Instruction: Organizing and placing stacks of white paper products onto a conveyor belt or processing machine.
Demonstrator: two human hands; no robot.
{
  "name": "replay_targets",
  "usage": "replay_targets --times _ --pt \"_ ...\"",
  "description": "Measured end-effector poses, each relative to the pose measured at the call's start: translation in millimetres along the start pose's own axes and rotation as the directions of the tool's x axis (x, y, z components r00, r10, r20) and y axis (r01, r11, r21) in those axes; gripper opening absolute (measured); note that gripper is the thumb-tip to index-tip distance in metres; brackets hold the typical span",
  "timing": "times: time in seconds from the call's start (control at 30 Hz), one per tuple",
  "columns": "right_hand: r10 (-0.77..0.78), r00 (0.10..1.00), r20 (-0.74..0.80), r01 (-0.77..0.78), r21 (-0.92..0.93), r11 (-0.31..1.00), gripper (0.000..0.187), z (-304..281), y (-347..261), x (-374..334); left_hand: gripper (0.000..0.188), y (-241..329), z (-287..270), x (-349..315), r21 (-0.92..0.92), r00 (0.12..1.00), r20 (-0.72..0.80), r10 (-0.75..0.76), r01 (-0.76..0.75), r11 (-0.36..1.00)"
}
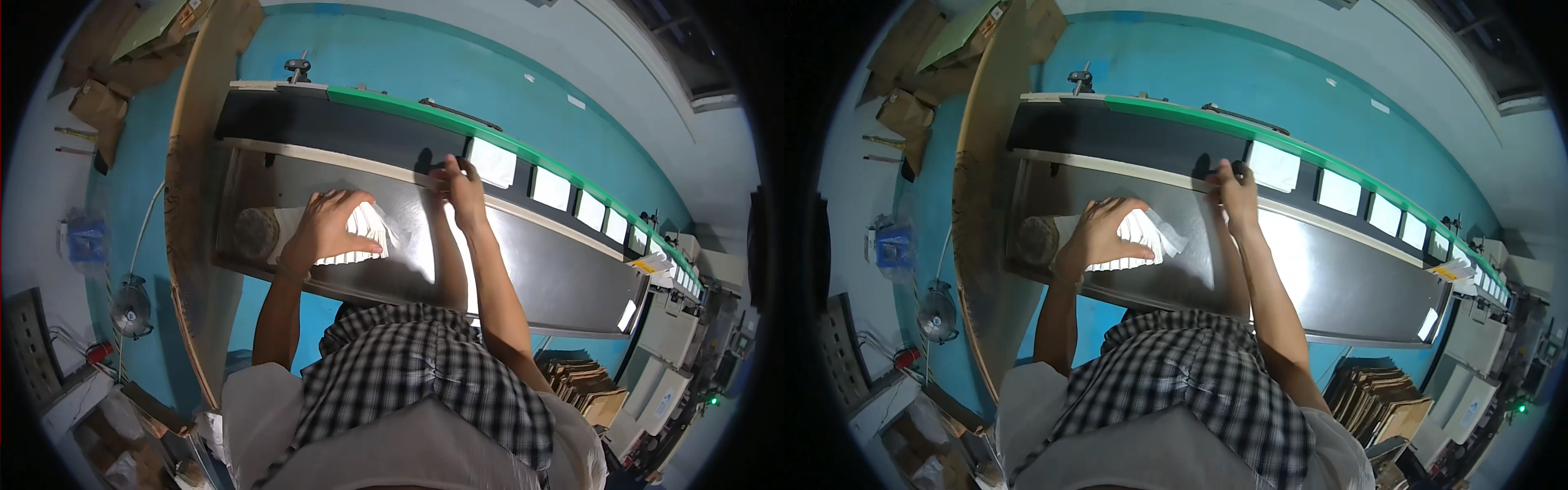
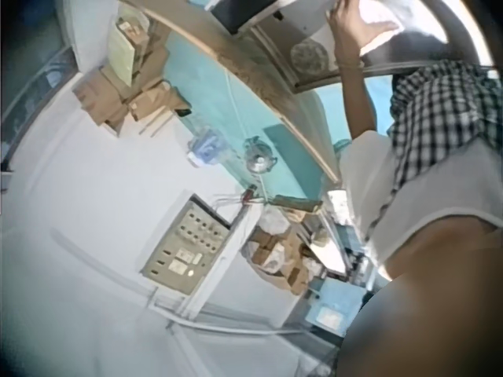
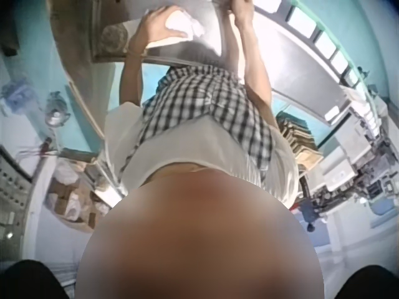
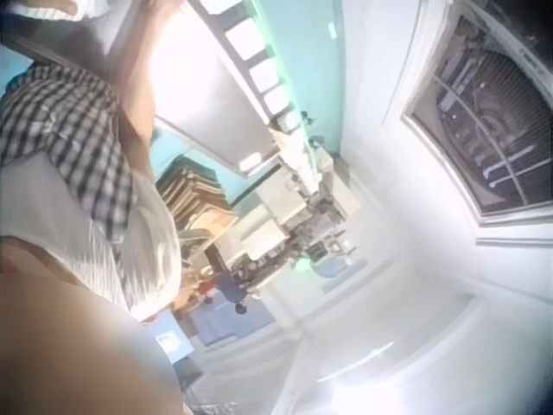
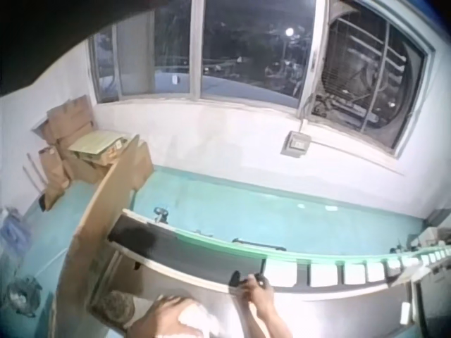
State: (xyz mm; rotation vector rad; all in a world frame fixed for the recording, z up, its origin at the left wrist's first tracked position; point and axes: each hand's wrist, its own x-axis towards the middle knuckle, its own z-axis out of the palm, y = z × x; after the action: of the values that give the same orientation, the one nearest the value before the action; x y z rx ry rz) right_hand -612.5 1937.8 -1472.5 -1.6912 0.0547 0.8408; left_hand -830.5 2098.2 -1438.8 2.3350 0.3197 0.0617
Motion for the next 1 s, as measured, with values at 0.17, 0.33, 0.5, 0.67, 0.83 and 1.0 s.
replay_targets --times 0.17,0.33,0.5,0.67,0.83,1.0 --pt "-0.161 0.937 0.31 0.188 -0.058 0.98 0.035 21.8 23.5 -49.9 0.072 -0.5 -6.6 -3.6 -0.009 0.996 0.054 -0.075 0.075 0.997" --pt "-0.315 0.847 0.428 0.5 -0.443 0.744 0.048 70.2 38.4 -83.4 0.082 7.5 -0.6 -24.9 0.197 0.971 -0.223 -0.082 0.128 0.972" --pt "-0.145 0.918 0.37 0.223 -0.179 0.958 0.036 81.6 51.8 -74.6 0.039 0.3 15.6 -89.3 -0.089 0.599 -0.708 -0.373 0.449 0.889" --pt "-0.047 0.946 0.322 0.18 -0.399 0.899 0.038 81.7 42.9 -82.6 0.035 2.1 19.3 -108.1 -0.076 0.481 -0.781 -0.399 0.56 0.825" --pt "0.038 0.924 0.38 0.246 -0.669 0.701 0.058 90.2 41.2 -81.9 0.041 -2.3 17.5 -112.5 -0.055 0.473 -0.805 -0.359 0.543 0.838" --pt "0.04 0.909 0.415 0.28 -0.68 0.677 0.06 107.9 29.7 -86.3 0.052 -25.4 15.9 -117.6 -0.163 0.377 -0.812 -0.446 0.588 0.792"
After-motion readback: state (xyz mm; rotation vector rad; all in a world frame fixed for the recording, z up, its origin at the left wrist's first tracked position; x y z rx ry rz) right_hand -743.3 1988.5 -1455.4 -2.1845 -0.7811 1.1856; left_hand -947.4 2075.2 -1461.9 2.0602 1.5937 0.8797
